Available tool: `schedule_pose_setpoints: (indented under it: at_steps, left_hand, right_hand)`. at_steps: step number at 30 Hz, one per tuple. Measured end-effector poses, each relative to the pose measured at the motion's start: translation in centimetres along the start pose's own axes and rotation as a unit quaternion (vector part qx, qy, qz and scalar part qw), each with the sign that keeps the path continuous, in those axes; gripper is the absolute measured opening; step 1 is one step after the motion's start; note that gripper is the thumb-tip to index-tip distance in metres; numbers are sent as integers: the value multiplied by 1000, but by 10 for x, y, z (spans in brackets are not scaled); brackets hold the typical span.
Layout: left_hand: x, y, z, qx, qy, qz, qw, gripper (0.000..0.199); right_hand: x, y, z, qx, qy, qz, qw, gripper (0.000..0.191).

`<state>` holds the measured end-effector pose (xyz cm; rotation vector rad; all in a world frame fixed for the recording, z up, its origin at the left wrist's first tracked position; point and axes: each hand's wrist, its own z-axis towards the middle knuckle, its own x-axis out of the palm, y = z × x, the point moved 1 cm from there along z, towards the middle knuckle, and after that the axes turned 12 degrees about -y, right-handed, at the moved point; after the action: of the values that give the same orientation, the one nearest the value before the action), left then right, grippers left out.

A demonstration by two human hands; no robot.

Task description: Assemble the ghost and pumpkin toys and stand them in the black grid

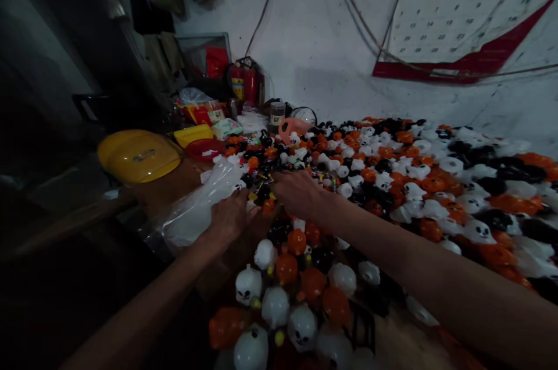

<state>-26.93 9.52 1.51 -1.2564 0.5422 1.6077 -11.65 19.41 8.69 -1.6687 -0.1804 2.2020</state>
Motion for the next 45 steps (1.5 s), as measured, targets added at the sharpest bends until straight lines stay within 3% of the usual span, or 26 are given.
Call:
schedule_pose_setpoints:
  at_steps: [2,5,8,12,15,17,22,27,28,31,34,38,40,42,45]
  left_hand:
    - [16,-1,7,-4,17,-14,1000,36]
    - [31,3,12,-11,41,-43,998,39]
    - [35,6,16,-29,63,-78,995,39]
    - [27,10,27,-87,76,-124,986,35]
    - [16,15,32,-124,80,-197,969,27]
    - [6,19,32,-143,95,-275,946,25]
    - [-23,18,26,-170,150,-454,862,31]
    - [-52,-7,12,-205,163,-588,765,15]
    - [-58,-15,8,-190,161,-599,761,15]
    - [-74,-39,-5,-87,162,-587,789,24]
    - [-79,-59,-11,-37,178,-563,806,30]
    - [-63,-73,-5,-81,224,-550,800,19]
    - [-52,-75,1,-99,238,-522,813,9]
    - [-48,-80,8,-104,235,-498,828,15]
    - [-63,-102,9,-64,218,-462,857,21]
  right_hand:
    - [31,1,25,-26,17,-37,999,18]
    - [74,-1,38,-47,28,-56,997,20]
    - [88,-9,35,-47,41,-42,997,21]
    - [51,-25,23,-2,27,-22,999,20]
    - [9,-36,-6,115,-13,5,993,13]
    - [-11,-40,-39,212,-38,62,975,14]
    - [-27,-23,-139,410,-108,263,867,15]
    - [-22,20,-208,527,-172,438,708,26]
    - [-20,31,-216,541,-185,473,671,26]
    - [-15,64,-231,583,-195,546,568,27]
    - [-13,89,-240,589,-181,587,525,28]
    - [-11,95,-253,582,-214,586,521,29]
    - [-6,93,-260,585,-207,556,553,28]
    - [0,91,-265,582,-199,523,590,27]
    - [1,88,-266,561,-193,480,647,27]
